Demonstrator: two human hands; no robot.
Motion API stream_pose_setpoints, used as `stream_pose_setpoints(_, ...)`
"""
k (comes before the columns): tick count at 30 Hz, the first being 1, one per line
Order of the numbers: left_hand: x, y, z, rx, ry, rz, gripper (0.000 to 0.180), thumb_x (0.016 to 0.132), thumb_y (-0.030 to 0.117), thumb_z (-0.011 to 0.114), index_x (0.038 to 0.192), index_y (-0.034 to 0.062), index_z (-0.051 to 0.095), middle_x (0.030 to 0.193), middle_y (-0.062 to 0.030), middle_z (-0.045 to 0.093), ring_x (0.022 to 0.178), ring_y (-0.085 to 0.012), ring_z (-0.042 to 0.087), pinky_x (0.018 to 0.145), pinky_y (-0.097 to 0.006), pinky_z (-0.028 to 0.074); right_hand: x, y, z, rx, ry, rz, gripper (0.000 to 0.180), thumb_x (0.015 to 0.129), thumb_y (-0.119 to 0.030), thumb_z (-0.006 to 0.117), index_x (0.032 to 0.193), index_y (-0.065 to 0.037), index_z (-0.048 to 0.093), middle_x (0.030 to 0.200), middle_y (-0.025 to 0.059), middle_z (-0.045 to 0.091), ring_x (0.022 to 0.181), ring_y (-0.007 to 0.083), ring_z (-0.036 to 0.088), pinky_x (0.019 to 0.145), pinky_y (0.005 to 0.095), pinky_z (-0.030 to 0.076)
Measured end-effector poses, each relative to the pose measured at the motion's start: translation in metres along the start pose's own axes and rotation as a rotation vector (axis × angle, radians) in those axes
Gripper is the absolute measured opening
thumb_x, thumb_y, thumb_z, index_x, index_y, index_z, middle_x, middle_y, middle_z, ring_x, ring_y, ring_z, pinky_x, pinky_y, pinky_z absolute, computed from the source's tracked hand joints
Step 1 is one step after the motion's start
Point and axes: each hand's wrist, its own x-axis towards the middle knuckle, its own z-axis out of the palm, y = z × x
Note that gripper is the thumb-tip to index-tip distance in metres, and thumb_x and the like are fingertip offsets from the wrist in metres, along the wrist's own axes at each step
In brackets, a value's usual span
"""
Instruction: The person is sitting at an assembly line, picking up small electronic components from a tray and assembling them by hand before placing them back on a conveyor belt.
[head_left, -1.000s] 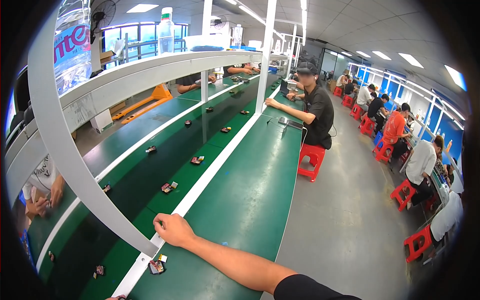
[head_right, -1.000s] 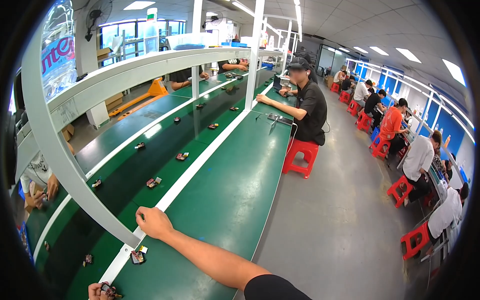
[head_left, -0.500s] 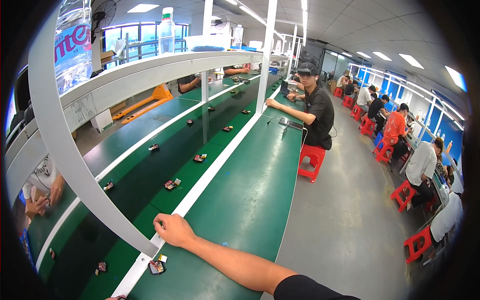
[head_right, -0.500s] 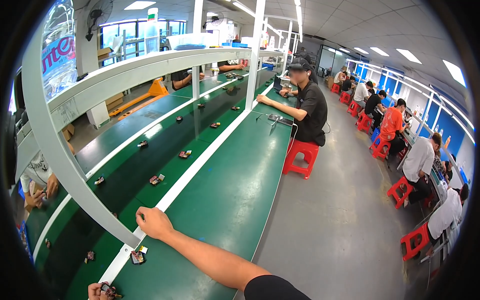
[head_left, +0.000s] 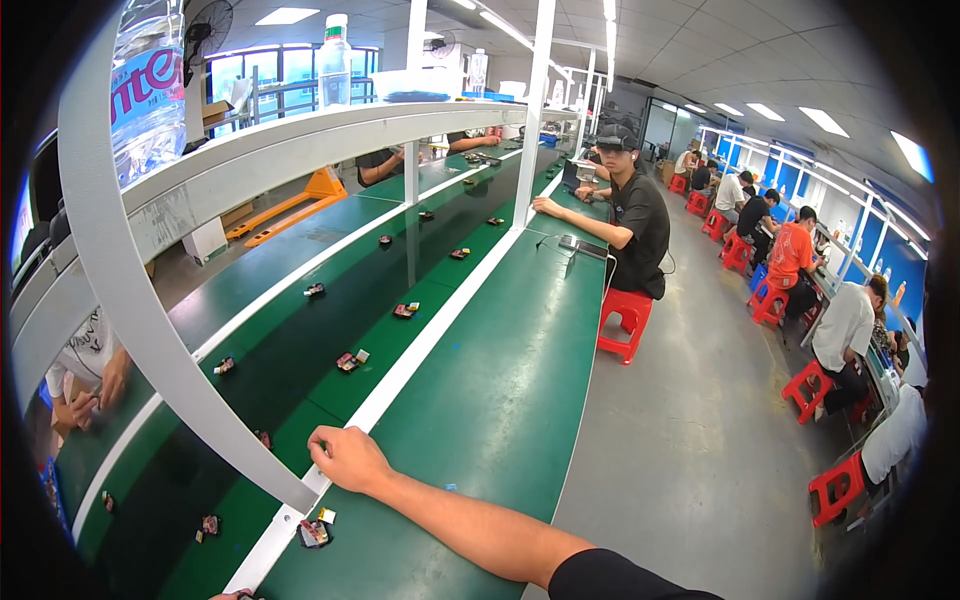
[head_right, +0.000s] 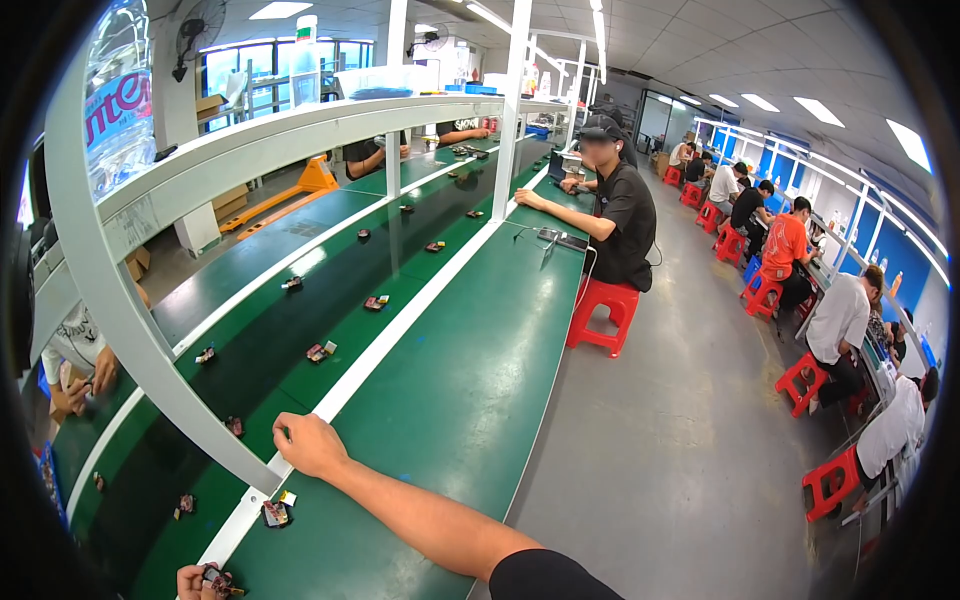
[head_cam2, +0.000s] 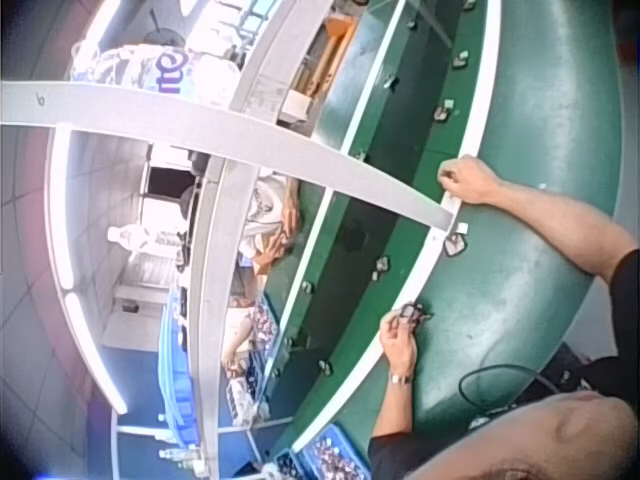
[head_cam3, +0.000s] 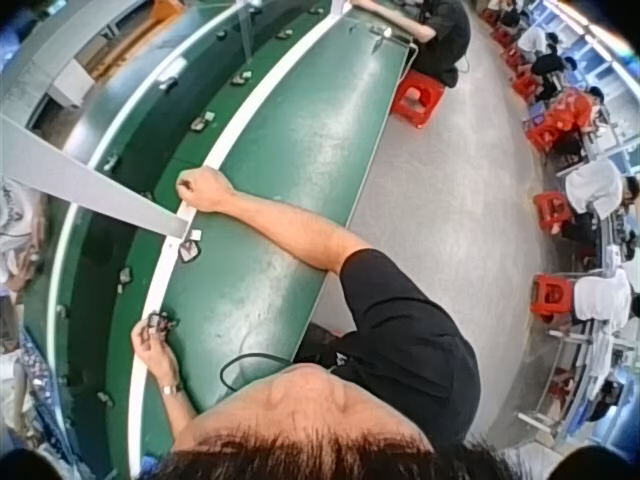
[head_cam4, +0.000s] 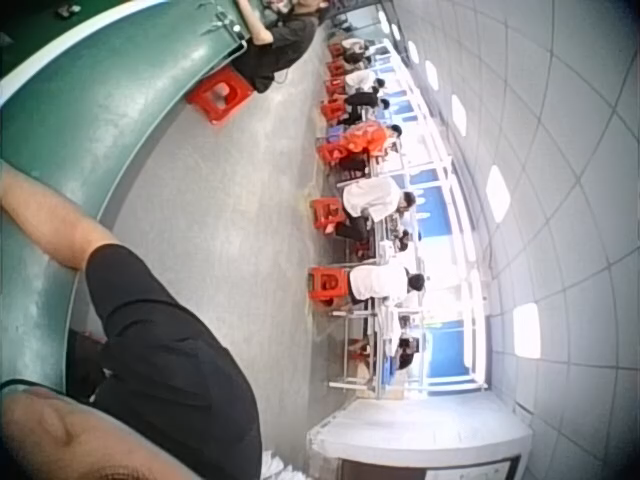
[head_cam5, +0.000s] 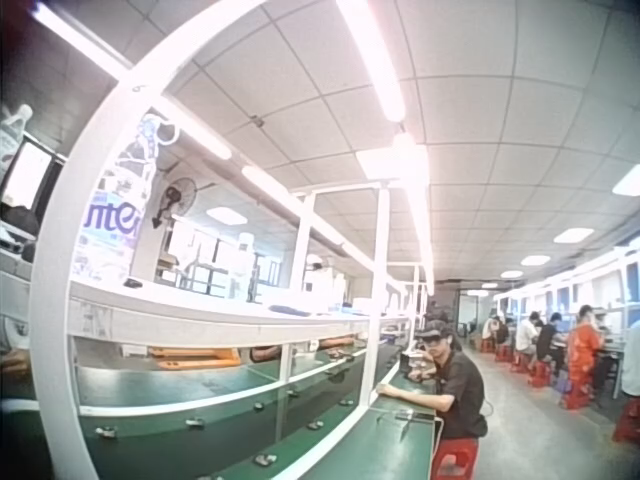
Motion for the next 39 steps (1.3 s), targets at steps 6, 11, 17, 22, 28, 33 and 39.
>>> stream_pose_setpoints(6,0.003,-0.004,-0.001,0.009,-0.011,-0.002,0.021,0.097,0.007,0.056,0.117,-0.0008,0.052,0.109,-0.0165,0.065,0.091,-0.0216,0.066,0.078,-0.035,0.057,0.001,0.004,-0.001,0.000,0.002,0.009,0.018,0.086,-0.021,0.059,0.091,-0.007,0.070,0.061,0.0110,0.061,0.058,0.0290,0.061,0.058,0.0406,0.049)
stream_pose_setpoints(11,0.001,-0.003,0.000,-0.007,0.012,0.012,0.021,0.097,0.007,0.056,0.116,-0.0004,0.053,0.109,-0.0164,0.065,0.091,-0.0217,0.066,0.079,-0.035,0.057,0.001,0.003,0.003,0.011,0.008,-0.013,0.018,0.086,-0.021,0.060,0.091,-0.007,0.070,0.061,0.0109,0.062,0.058,0.0295,0.061,0.058,0.0406,0.049)
stream_pose_setpoints(17,0.000,-0.007,-0.008,0.007,0.006,-0.017,0.021,0.097,0.007,0.056,0.117,0.0001,0.052,0.110,-0.0163,0.064,0.093,-0.0222,0.065,0.080,-0.035,0.057,-0.003,-0.017,-0.008,-0.013,0.039,-0.064,0.017,0.089,-0.021,0.058,0.083,-0.006,0.064,0.062,0.0139,0.062,0.062,0.0354,0.062,0.060,0.0452,0.049)
stream_pose_setpoints(22,0.001,-0.006,-0.007,0.038,0.011,-0.014,0.023,0.097,0.006,0.057,0.118,-0.0001,0.053,0.111,-0.0158,0.064,0.093,-0.0220,0.065,0.080,-0.035,0.056,-0.001,-0.025,-0.026,-0.063,-0.152,-0.191,0.020,0.078,-0.019,0.061,0.067,-0.003,0.057,0.059,0.0158,0.058,0.055,0.0355,0.056,0.055,0.0448,0.045)
stream_pose_setpoints(28,0.004,-0.017,-0.020,0.011,0.023,-0.013,0.022,0.096,0.005,0.057,0.117,-0.0012,0.052,0.111,-0.0167,0.064,0.094,-0.0227,0.066,0.082,-0.034,0.055,0.007,-0.015,-0.061,-0.246,-0.649,-0.109,0.020,0.067,-0.021,0.061,0.058,-0.003,0.059,0.060,0.0163,0.061,0.058,0.0316,0.060,0.058,0.0424,0.048)
stream_pose_setpoints(33,0.001,-0.016,-0.016,0.010,0.024,-0.021,0.023,0.096,0.004,0.057,0.117,-0.0019,0.051,0.113,-0.0187,0.064,0.095,-0.0238,0.066,0.081,-0.036,0.057,0.021,0.036,-0.088,-0.743,0.238,0.229,0.016,0.080,-0.016,0.060,0.080,-0.002,0.067,0.082,0.0185,0.069,0.077,0.0351,0.069,0.071,0.0450,0.055)
stream_pose_setpoints(39,0.005,-0.028,-0.023,0.025,-0.007,0.011,0.023,0.096,0.004,0.057,0.118,-0.0012,0.052,0.112,-0.0172,0.064,0.096,-0.0239,0.065,0.082,-0.035,0.056,0.008,0.011,-0.030,-0.519,-0.127,-0.137,0.019,0.081,-0.018,0.057,0.079,0.000,0.065,0.077,0.0203,0.067,0.077,0.0387,0.067,0.074,0.0493,0.053)
